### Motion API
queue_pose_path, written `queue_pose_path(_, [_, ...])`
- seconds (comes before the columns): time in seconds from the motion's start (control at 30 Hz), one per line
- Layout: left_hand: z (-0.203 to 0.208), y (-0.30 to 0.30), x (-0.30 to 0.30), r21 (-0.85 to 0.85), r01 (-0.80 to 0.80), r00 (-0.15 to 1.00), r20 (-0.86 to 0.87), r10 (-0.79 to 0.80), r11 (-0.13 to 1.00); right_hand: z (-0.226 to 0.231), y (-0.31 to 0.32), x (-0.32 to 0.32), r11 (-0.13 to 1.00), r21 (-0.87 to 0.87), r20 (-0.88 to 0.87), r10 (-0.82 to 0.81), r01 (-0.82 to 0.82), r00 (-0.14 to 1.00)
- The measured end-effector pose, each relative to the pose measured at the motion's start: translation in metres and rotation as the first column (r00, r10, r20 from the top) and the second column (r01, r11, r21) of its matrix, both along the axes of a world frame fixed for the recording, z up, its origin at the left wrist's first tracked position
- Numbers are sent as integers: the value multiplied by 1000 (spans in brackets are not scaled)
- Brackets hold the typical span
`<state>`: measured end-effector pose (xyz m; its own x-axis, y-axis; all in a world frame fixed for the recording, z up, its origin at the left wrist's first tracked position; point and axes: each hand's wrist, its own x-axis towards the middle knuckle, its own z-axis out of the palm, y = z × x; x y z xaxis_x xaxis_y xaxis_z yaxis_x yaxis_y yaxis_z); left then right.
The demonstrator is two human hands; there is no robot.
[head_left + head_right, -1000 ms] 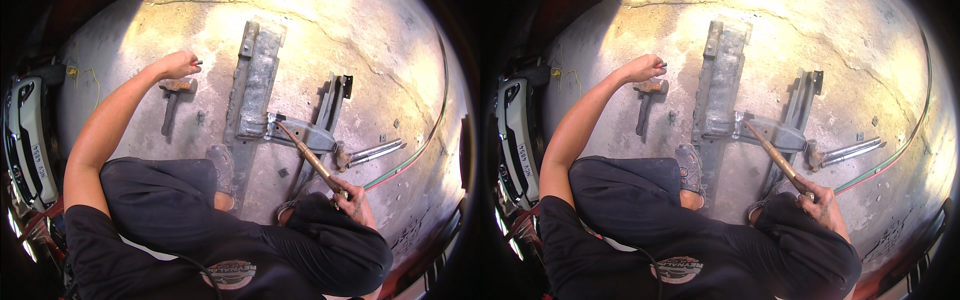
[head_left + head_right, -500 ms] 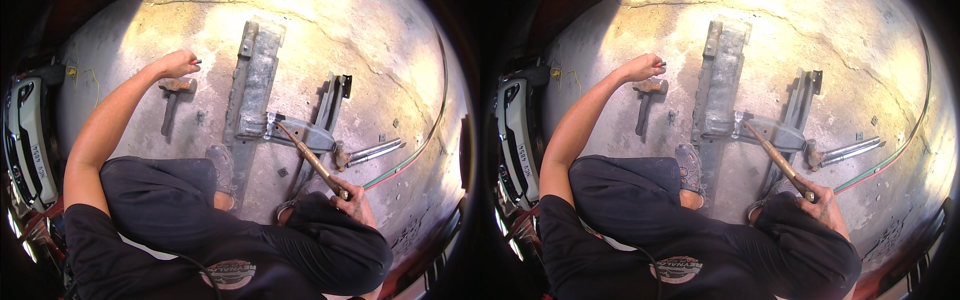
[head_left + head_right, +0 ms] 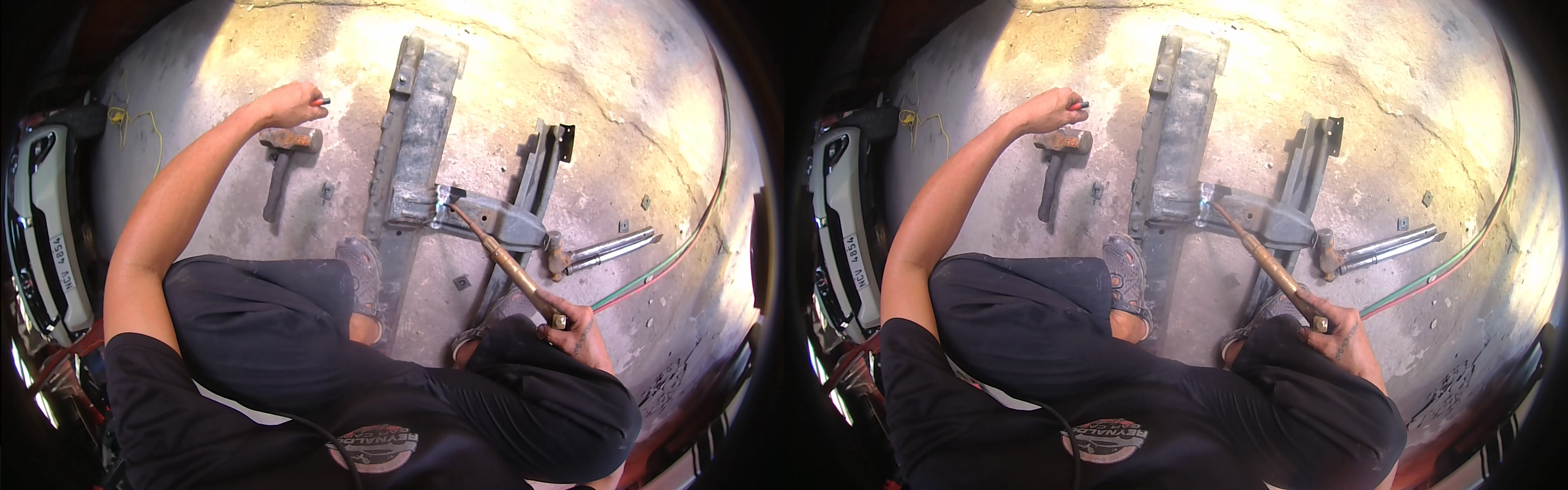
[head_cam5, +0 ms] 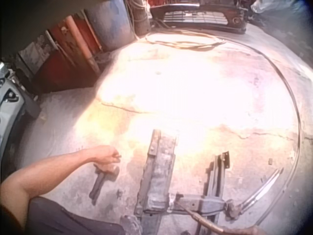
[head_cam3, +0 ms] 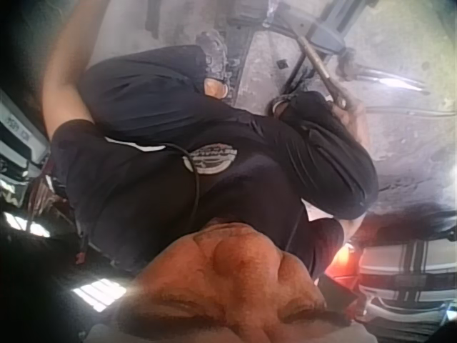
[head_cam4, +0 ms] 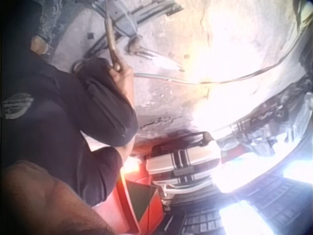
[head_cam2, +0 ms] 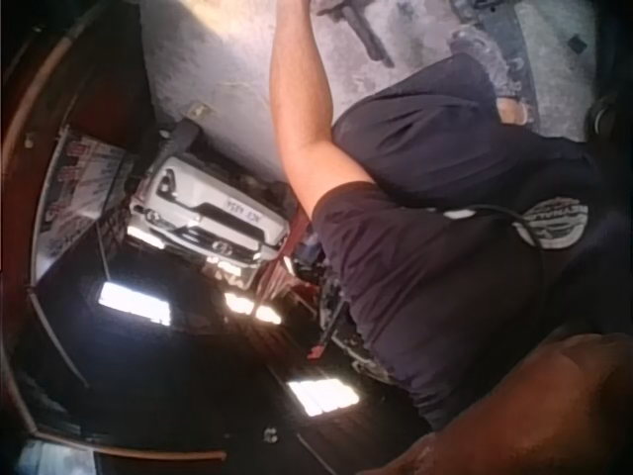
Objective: The person removes a metal frame from a car, then uses a hammer and punch to drive out pins from the frame. They then use a welding torch to heat and weld sections of the frame while kneeling on the floor.
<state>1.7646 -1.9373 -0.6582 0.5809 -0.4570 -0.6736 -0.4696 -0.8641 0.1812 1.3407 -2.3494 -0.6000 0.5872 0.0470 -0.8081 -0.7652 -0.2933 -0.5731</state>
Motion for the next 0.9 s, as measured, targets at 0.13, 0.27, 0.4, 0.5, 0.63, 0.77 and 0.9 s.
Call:
queue_pose_path(0.13, [3, -2, 1, 11, 41, 999, 6, -41, 999, 2, -1, 1, 1000, -19, -43, 11, -12, 999])
queue_pose_path(0.27, [3, -1, -1, 19, 10, 1000, 2, -10, 1000, 2, -1, 1, 1000, -12, -44, 26, -26, 999])
queue_pose_path(0.4, [2, 0, 0, 22, 10, 1000, 10, -11, 1000, 2, 1, 1, 1000, 1, -28, 1, -1, 1000])
queue_pose_path(0.5, [3, -2, -1, 30, 21, 1000, 10, -21, 999, 1, 4, -1, 999, 8, 20, -31, 31, 999])
queue_pose_path(0.63, [2, 0, -1, 7, 9, 1000, 7, -9, 1000, 1, 0, -1, 1000, -3, -22, 5, -5, 1000])
queue_pose_path(0.77, [1, 0, -1, 9, 16, 1000, 13, -16, 1000, 3, 0, 1, 1000, -12, -35, 29, -29, 999])
queue_pose_path(0.9, [3, -2, -1, 19, 28, 1000, 7, -28, 999, 1, 3, -1, 1000, 8, 23, -16, 16, 1000])
